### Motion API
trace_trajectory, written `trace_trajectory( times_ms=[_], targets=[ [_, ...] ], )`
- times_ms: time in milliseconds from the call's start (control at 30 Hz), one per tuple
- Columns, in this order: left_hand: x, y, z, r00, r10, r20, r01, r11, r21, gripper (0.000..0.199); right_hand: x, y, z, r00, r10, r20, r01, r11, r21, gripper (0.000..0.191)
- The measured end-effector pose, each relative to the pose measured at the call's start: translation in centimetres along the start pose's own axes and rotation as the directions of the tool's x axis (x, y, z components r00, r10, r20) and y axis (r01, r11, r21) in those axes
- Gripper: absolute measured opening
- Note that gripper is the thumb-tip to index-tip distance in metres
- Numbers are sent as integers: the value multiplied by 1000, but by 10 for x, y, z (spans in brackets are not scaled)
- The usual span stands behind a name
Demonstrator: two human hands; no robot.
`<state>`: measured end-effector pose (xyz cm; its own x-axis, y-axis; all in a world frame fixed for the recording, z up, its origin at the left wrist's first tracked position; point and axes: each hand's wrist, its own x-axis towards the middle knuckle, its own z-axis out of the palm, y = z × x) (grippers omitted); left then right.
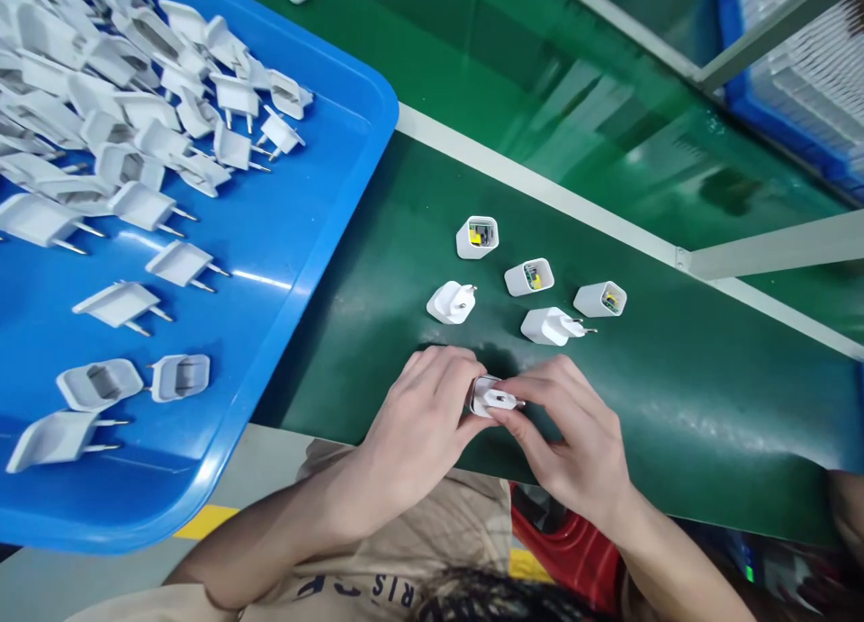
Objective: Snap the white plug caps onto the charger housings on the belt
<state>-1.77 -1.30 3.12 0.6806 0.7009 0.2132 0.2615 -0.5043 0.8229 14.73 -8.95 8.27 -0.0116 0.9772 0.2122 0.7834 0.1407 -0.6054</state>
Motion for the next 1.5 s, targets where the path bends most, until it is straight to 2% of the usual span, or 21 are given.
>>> trace_trajectory(
  times_ms=[167,333,467,533,667,733,800,867,933,967,1033,1100,1167,1300,1400,1500],
  targets=[
    [0,2,0,1000,17,-12,-17,1000,-1,16,-3,-1,3,999,-28,32,31,995,-97,24],
    [3,2,-3,1000,28,7,-28,1000,-4,14,0,-8,3,991,8,130,22,975,-221,15],
    [4,4,-4,999,39,28,-41,998,44,18,3,-11,1,983,11,183,47,951,-306,15],
    [2,7,-8,997,57,45,-61,995,85,22,4,-9,2,985,-1,170,56,945,-321,15],
    [-9,13,-28,993,76,89,-89,984,154,46,6,-4,3,996,-48,81,76,916,-393,15],
    [-13,13,-40,997,76,5,-75,974,215,46,8,-3,-5,997,-67,44,80,892,-445,15],
    [-10,12,-47,991,69,-114,-34,958,286,48,10,-2,-22,998,-62,21,64,886,-459,25],
    [0,9,-47,988,31,-150,21,941,337,66,11,1,-44,999,-35,-20,23,896,-443,38],
    [14,6,-42,996,-20,-86,50,930,363,88,11,9,-63,999,9,-39,-25,902,-431,47],
    [20,5,-38,998,-44,-41,56,930,362,92,12,14,-69,999,26,-25,-34,904,-425,53],
    [29,4,-31,997,-69,33,55,941,333,82,12,26,-72,997,43,57,-16,916,-401,68],
    [32,5,-24,995,-62,73,39,958,285,64,13,35,-62,990,23,137,30,927,-374,78],
    [30,8,-17,996,-47,76,25,965,261,55,14,41,-45,984,-25,178,89,929,-360,74],
    [20,16,4,999,-17,41,3,947,322,55,11,46,-23,980,-84,181,148,914,-377,52],
    [16,28,28,998,14,67,-37,936,350,64,-6,56,-31,987,-64,144,114,924,-365,52],
    [18,50,62,988,49,143,-94,941,326,75,-38,71,-55,995,12,97,22,940,-340,56]
  ],
)
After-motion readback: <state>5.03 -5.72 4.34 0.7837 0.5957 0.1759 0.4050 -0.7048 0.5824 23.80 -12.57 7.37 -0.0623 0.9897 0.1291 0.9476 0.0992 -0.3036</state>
